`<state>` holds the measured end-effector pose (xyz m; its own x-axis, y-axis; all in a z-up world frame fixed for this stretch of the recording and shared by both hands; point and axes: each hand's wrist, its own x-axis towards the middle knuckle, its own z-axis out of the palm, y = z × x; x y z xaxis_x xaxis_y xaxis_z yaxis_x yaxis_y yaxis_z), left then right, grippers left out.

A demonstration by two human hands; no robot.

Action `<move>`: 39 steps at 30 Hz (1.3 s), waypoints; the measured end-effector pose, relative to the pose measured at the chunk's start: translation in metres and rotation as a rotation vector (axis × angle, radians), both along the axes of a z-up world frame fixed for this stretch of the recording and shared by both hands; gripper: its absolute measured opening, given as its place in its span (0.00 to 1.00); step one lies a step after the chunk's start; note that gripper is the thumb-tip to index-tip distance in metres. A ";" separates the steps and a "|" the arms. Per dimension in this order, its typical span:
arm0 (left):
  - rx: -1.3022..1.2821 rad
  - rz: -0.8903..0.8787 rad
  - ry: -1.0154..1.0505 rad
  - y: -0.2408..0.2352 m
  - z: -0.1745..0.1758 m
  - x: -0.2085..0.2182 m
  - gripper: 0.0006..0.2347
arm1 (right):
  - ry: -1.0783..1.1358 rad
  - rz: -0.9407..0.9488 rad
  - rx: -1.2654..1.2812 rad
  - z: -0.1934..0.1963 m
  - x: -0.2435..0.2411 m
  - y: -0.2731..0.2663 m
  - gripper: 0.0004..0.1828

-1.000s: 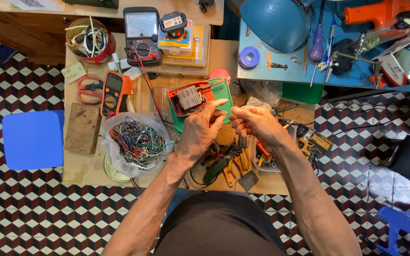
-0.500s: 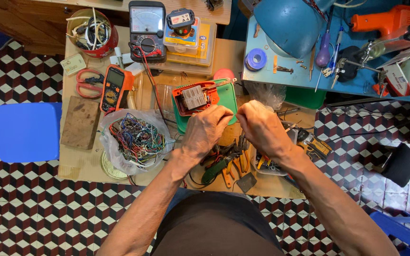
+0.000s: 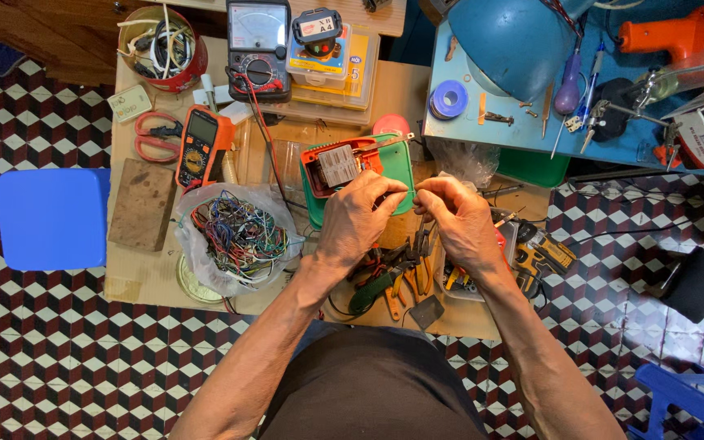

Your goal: The person repairs an electronic device by stripping wires, using a heat gun to shrink tubing, and soldering connections. They handle pliers, a heat gun, and a soldering iron while working on a small orange device on a cluttered workbench.

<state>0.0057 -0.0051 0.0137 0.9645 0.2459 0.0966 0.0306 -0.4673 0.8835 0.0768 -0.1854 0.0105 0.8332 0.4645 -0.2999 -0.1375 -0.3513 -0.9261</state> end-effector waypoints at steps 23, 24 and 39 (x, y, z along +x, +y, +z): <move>-0.003 -0.132 0.007 0.002 -0.001 0.004 0.05 | -0.962 0.397 -0.313 0.028 0.002 0.002 0.06; -0.006 -0.135 -0.013 0.002 -0.002 0.003 0.05 | -0.919 0.391 -0.322 0.026 0.002 0.001 0.05; 0.062 -0.134 -0.116 0.002 -0.010 0.001 0.05 | -0.368 0.132 -0.189 0.020 0.000 -0.002 0.10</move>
